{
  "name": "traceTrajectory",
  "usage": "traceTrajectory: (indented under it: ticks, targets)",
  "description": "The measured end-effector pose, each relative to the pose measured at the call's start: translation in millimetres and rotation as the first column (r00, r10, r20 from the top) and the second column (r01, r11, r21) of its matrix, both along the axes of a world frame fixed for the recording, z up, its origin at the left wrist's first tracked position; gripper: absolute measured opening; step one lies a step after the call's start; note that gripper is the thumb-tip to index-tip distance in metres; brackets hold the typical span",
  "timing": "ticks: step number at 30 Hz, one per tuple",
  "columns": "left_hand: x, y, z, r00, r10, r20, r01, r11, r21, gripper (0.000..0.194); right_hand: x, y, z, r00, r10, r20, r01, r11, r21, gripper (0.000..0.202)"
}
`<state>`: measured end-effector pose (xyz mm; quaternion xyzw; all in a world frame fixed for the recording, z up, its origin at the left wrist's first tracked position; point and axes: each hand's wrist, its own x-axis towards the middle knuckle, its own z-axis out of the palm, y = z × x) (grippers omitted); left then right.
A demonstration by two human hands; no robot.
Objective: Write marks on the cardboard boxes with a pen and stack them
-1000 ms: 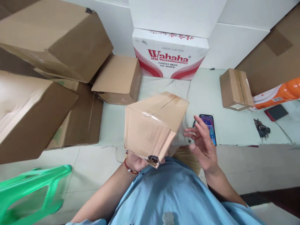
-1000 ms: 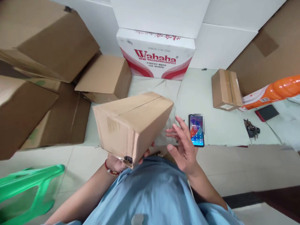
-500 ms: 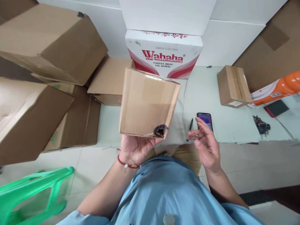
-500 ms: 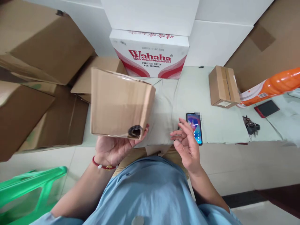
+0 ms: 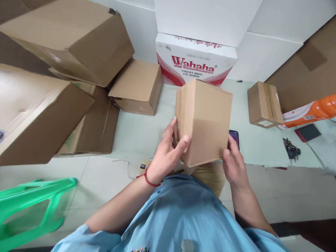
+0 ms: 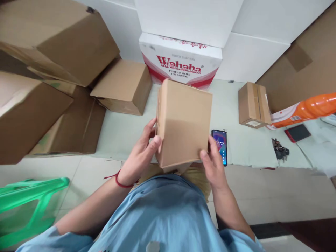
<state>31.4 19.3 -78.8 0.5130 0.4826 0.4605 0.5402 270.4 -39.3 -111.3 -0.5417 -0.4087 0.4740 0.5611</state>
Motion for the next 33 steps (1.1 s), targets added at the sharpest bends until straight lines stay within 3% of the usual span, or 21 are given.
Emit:
traceTrajectory:
  ticks: [3, 6, 9, 11, 14, 17, 22, 28, 30, 33]
  targets:
    - [-7, -5, -0.3, 1.000, 0.003, 0.000, -0.003, 1.000, 0.022, 0.062, -9, 4, -14.0, 0.982, -0.078, -0.174, 0.049, 0.985, -0.164, 0.059]
    - [-10, -13, 0.3, 0.998, 0.016, 0.060, -0.019, 0.999, 0.048, 0.071, -12, 6, -27.6, 0.921, -0.131, -0.367, 0.023, 0.959, -0.284, 0.052]
    - [-11, -24, 0.3, 0.999, -0.036, 0.015, 0.033, 0.984, 0.174, 0.074, -13, 4, -36.2, 0.878, -0.184, -0.442, 0.027, 0.941, -0.338, 0.043]
    - [-11, -32, 0.0, 0.991, -0.115, -0.062, 0.129, 0.945, 0.301, 0.062, -15, 3, -38.1, 0.851, -0.210, -0.481, 0.055, 0.947, -0.316, 0.045]
    - [-10, -38, -2.7, 0.962, -0.217, -0.166, 0.271, 0.835, 0.479, 0.050, -25, 5, -36.6, 0.825, -0.178, -0.537, 0.013, 0.955, -0.297, 0.041]
    - [-13, -34, -7.8, 0.952, -0.177, -0.250, 0.290, 0.782, 0.551, 0.056, -37, 7, -32.7, 0.823, -0.153, -0.546, -0.070, 0.928, -0.367, 0.031]
    - [-30, -24, -5.3, 0.969, -0.059, -0.239, 0.191, 0.791, 0.581, 0.066, -45, -7, -12.3, 0.913, -0.086, -0.398, -0.042, 0.952, -0.303, 0.035]
    - [-49, -33, 5.9, 0.989, 0.080, -0.128, -0.026, 0.927, 0.374, 0.063, -44, -21, 30.5, 0.973, 0.189, -0.131, -0.216, 0.948, -0.235, 0.052]
    - [-50, -34, 3.8, 0.971, 0.155, -0.180, -0.070, 0.911, 0.406, 0.067, -37, -15, 34.8, 0.966, 0.257, -0.021, -0.254, 0.938, -0.237, 0.054]
    - [-50, -29, 0.6, 0.916, 0.273, -0.294, -0.046, 0.799, 0.599, 0.056, -15, 3, 30.4, 0.913, 0.233, 0.335, -0.174, 0.965, -0.195, 0.045]
